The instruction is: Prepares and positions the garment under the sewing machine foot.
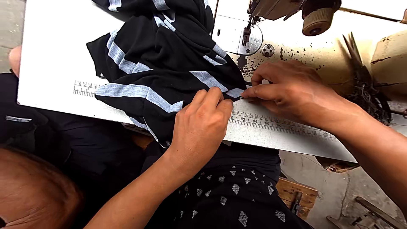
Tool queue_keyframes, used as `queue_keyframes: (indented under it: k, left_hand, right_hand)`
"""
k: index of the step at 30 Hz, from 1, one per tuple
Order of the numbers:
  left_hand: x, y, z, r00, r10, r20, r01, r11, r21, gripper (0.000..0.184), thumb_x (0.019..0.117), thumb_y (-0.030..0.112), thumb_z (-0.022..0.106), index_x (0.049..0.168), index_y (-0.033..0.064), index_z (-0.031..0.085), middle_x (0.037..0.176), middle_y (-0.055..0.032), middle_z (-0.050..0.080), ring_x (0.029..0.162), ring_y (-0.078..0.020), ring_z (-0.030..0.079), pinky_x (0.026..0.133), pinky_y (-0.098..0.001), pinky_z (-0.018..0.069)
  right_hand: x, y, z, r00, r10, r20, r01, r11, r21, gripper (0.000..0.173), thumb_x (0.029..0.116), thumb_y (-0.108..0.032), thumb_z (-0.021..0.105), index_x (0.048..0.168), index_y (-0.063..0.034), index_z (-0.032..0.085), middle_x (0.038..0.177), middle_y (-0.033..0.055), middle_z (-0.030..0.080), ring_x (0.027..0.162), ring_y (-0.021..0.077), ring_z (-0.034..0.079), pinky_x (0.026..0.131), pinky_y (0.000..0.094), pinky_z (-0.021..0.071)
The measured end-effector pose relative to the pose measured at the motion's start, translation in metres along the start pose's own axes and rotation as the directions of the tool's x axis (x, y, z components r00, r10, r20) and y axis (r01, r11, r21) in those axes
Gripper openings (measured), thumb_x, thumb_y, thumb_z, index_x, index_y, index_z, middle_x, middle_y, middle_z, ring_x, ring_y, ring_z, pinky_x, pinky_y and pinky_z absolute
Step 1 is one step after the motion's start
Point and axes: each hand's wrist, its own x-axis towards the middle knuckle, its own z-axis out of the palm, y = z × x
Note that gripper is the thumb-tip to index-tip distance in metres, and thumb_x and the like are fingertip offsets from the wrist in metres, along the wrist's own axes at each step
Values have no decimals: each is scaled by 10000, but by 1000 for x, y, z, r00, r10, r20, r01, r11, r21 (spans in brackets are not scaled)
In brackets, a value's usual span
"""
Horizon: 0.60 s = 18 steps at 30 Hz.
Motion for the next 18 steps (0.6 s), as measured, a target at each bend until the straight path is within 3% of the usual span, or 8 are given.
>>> queue_keyframes:
  k: [5,9,12,15,17,18]
  left_hand:
    - [3,2,9,1000,-6,-23,7,999,38,183,1003,127,566,978,7,702,921,-151,612,846,-330,622,605,-391,489]
    - [14,-3,-2,981,-115,159,123,992,-42,256,1037,202,496,969,37,680,904,-129,615,869,-315,641,651,-430,511]
    - [29,-5,-11,952,-157,263,168,986,-17,237,960,245,555,845,78,678,791,-86,602,760,-273,642,583,-435,474]
    - [51,-10,-23,880,-193,433,218,976,-8,264,903,314,643,715,128,625,682,-42,565,653,-241,595,535,-458,406]
    - [65,-19,-31,848,-109,519,161,985,-56,221,903,288,689,725,166,644,658,-5,575,645,-211,584,552,-462,414]
    - [71,-26,-33,856,14,517,51,993,-111,176,910,253,702,758,170,671,690,7,596,665,-193,600,570,-453,440]
  right_hand:
    - [3,0,6,998,59,3,-60,997,44,248,1030,-238,540,1019,-115,755,955,102,613,858,269,620,690,420,472]
    - [11,-1,0,970,201,139,-215,972,95,266,1025,-312,503,985,-167,721,939,24,571,853,173,591,692,366,464]
    - [21,-3,-8,901,339,270,-393,901,182,218,985,-330,560,904,-199,714,899,-32,545,794,98,560,660,332,452]
    - [32,-14,-13,813,491,313,-565,793,227,161,940,-273,673,810,-186,709,834,-37,577,744,98,571,624,346,452]
    - [33,-20,-12,772,572,276,-633,733,249,112,907,-244,734,829,-165,721,840,-17,597,760,117,584,633,352,462]
    - [33,-21,-12,758,605,244,-652,714,256,84,886,-242,762,878,-166,727,878,-10,622,795,122,606,657,356,488]
